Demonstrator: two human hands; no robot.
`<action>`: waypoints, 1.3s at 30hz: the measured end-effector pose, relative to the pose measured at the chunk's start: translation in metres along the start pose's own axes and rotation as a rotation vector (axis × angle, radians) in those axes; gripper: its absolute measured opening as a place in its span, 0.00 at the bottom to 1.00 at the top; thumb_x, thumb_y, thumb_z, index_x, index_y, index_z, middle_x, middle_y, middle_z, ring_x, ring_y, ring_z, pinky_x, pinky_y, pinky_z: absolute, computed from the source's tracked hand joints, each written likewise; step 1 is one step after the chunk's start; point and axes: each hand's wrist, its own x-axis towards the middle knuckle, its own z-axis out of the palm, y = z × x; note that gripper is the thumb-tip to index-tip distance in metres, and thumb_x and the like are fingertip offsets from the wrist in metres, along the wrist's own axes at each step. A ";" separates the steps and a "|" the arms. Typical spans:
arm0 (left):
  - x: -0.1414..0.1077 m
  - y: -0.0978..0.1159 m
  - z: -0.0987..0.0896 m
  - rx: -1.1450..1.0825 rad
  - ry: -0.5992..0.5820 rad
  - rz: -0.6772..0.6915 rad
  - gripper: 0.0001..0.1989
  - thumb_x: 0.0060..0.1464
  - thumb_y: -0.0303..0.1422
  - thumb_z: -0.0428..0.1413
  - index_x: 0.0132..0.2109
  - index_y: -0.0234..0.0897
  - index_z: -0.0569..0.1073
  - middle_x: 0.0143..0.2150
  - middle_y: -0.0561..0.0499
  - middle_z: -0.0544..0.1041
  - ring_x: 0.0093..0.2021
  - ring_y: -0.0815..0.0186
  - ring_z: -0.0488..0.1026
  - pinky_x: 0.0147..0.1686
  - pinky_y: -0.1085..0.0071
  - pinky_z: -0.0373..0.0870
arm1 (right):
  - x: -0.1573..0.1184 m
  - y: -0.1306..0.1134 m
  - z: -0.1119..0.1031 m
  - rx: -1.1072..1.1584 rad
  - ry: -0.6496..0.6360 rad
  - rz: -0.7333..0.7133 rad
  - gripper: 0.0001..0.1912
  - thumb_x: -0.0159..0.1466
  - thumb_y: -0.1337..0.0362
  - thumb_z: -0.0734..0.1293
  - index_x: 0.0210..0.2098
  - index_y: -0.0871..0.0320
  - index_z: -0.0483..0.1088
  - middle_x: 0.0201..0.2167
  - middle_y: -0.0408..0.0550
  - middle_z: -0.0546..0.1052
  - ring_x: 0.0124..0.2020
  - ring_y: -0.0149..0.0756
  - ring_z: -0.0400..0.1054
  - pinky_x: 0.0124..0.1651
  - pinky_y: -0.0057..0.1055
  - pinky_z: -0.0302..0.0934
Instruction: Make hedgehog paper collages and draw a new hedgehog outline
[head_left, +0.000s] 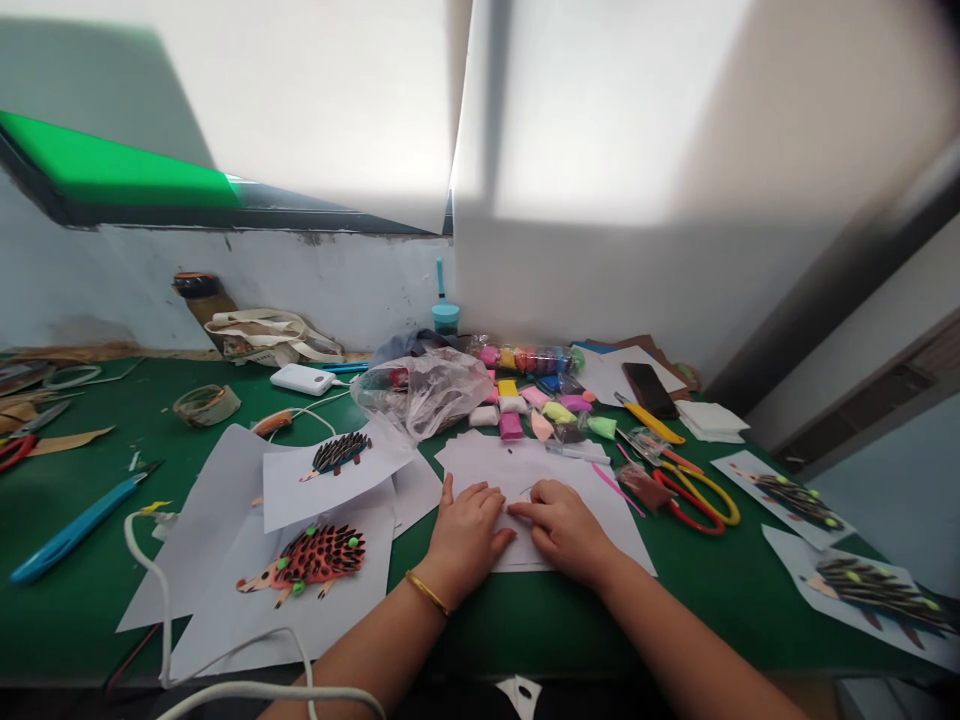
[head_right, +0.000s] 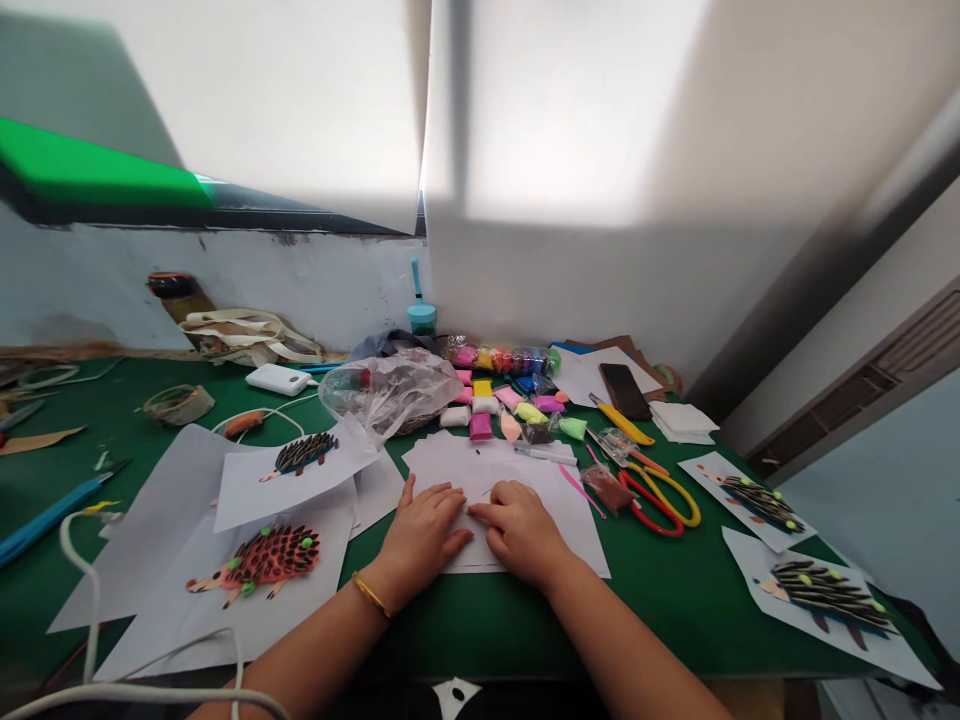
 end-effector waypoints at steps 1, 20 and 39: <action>0.000 0.000 0.000 0.000 0.002 0.000 0.18 0.54 0.36 0.60 0.52 0.43 0.68 0.52 0.49 0.76 0.58 0.56 0.67 0.66 0.44 0.35 | 0.000 0.000 0.000 -0.003 -0.008 -0.002 0.24 0.57 0.74 0.63 0.50 0.48 0.74 0.35 0.46 0.67 0.38 0.37 0.61 0.42 0.35 0.53; 0.000 -0.001 0.003 -0.004 0.007 -0.019 0.20 0.56 0.38 0.58 0.54 0.41 0.67 0.51 0.47 0.76 0.58 0.56 0.67 0.66 0.45 0.36 | 0.000 -0.004 -0.002 0.010 -0.028 -0.015 0.26 0.57 0.74 0.62 0.52 0.49 0.72 0.37 0.47 0.67 0.40 0.39 0.60 0.45 0.37 0.53; -0.001 -0.002 0.004 0.007 0.016 -0.020 0.20 0.55 0.38 0.58 0.54 0.40 0.67 0.51 0.47 0.76 0.58 0.56 0.67 0.66 0.44 0.36 | 0.000 -0.003 -0.003 0.042 -0.019 -0.006 0.22 0.56 0.74 0.64 0.45 0.48 0.76 0.34 0.46 0.66 0.38 0.37 0.60 0.43 0.36 0.53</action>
